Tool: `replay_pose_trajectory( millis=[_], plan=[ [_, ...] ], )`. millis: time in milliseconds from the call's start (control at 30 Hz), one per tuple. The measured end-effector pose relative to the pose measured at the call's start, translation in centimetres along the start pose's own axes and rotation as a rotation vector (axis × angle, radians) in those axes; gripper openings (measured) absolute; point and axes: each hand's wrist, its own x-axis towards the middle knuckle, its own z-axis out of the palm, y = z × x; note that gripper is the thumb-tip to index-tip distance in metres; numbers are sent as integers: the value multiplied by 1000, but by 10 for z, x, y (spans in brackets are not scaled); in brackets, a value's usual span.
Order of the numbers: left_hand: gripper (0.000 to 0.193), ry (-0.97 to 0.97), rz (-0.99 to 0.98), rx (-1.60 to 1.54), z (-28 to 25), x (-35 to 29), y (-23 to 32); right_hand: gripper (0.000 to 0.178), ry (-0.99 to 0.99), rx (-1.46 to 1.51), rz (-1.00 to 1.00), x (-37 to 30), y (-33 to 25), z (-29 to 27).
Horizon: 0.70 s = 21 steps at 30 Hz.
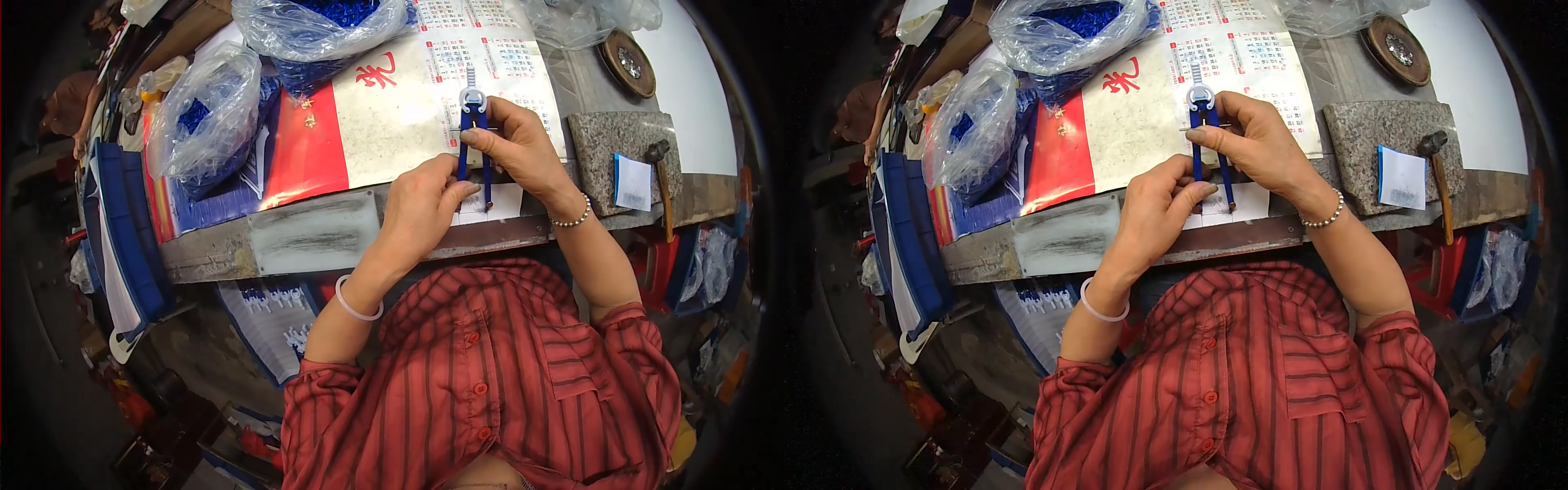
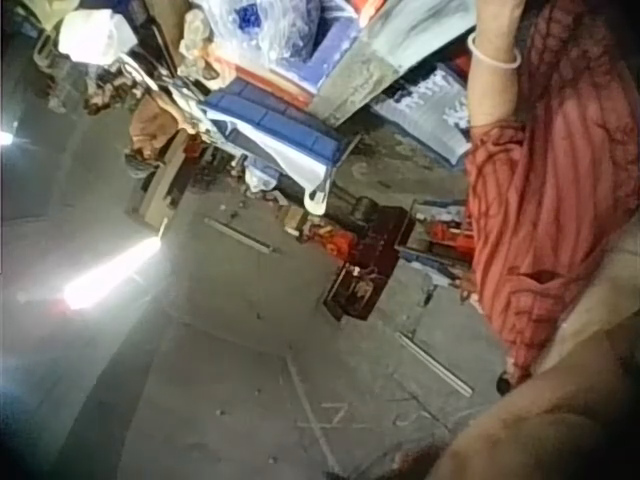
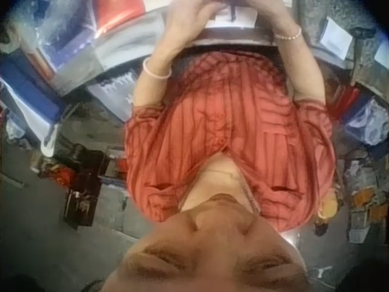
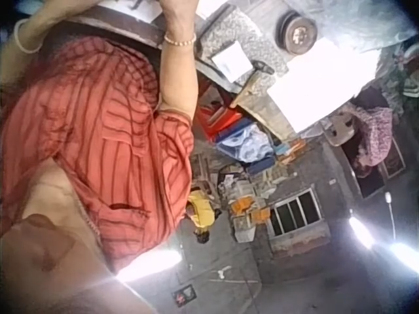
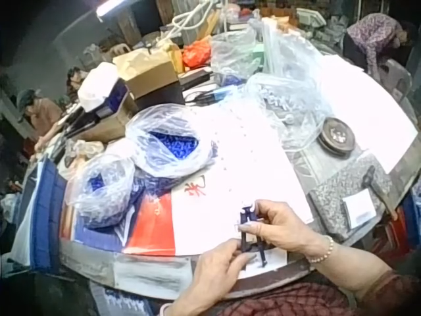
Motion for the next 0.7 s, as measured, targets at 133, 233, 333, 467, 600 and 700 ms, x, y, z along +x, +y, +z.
replay_pose_trajectory(
  millis=[133, 233, 333, 467, 600, 700],
  plan=[
    [17, 7, 13, 18, -1, -1, 2, 26, 4, -3, -22, 0, -1, -1],
    [17, 0, 10, 5, -6, -7, 14, 24, 15, -45, -10, -7, -9, -1],
    [19, -43, -48, -222, -11, -26, 27, 27, -17, 99, 80, -37, -29, 3],
    [18, -182, -162, -396, -18, -58, 41, 17, -201, 300, 327, -79, -43, 8],
    [16, -227, -281, -605, -11, -81, 43, 16, -222, 345, 343, -99, -35, 16],
    [15, -220, -302, -638, -7, -93, 38, 15, -249, 350, 360, -104, -30, 23]
  ],
)
